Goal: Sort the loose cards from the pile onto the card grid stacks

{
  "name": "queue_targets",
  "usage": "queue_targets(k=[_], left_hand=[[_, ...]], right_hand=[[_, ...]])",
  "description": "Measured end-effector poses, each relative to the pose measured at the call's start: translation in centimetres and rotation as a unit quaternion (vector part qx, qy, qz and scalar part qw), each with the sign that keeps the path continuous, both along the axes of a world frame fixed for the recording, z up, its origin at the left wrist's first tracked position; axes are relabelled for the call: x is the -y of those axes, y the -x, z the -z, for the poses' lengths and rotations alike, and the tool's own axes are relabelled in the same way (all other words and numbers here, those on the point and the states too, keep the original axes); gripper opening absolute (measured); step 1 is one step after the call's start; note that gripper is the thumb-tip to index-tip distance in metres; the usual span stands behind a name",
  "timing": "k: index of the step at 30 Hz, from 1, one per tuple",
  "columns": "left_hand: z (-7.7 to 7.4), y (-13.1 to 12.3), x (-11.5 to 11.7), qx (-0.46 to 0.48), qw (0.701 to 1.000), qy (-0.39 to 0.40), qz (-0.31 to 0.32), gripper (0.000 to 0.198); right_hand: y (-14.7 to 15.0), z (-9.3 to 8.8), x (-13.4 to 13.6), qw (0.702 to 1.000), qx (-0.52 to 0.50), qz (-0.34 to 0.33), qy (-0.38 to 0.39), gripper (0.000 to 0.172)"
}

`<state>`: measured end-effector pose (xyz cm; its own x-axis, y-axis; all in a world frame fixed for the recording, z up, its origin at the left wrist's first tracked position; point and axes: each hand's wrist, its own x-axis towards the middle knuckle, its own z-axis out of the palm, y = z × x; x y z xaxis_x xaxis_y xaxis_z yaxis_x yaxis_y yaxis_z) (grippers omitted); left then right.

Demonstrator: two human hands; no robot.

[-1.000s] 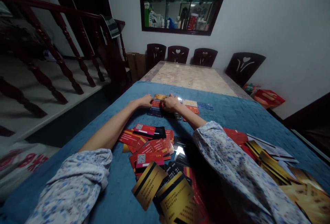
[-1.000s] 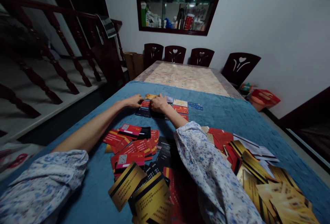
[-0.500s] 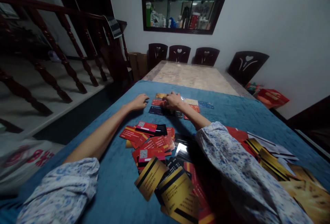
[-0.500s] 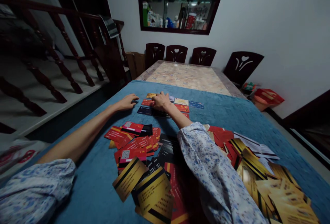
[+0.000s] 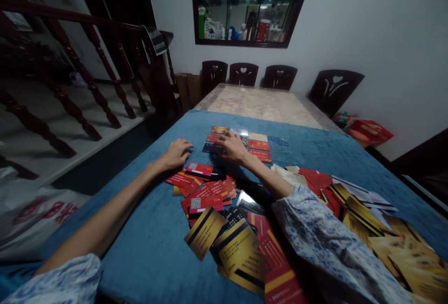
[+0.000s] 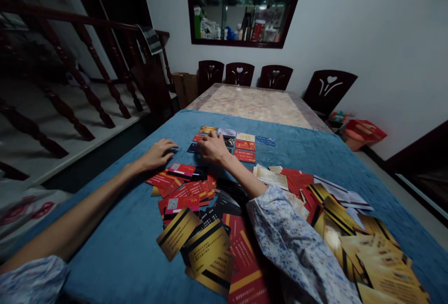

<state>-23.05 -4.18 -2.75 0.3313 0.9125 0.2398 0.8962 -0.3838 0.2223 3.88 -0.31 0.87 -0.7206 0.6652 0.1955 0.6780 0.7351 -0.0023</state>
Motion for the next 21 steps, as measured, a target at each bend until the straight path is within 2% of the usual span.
queue_targets(k=[4,10,15,21], left_hand=[[-0.4,0.1,2.3,0.041,0.999,-0.01,0.011,0.031],[-1.4,0.1,4.8,0.101,0.993,0.011,0.06,0.028],[-1.8,-0.4,5.3,0.089,0.99,0.046,0.102,0.025],[-1.6,-0.6,5.4,0.065,0.988,0.08,0.116,0.027]], right_hand=[[0.0,0.4,1.7,0.998,-0.033,-0.052,0.007,0.036],[0.0,1.2,3.6,0.988,-0.075,-0.132,0.02,0.04],[-0.1,1.6,4.1,0.985,-0.058,-0.162,0.02,0.047],[-0.1,1.6,4.6,0.983,-0.018,-0.176,0.04,0.049]])
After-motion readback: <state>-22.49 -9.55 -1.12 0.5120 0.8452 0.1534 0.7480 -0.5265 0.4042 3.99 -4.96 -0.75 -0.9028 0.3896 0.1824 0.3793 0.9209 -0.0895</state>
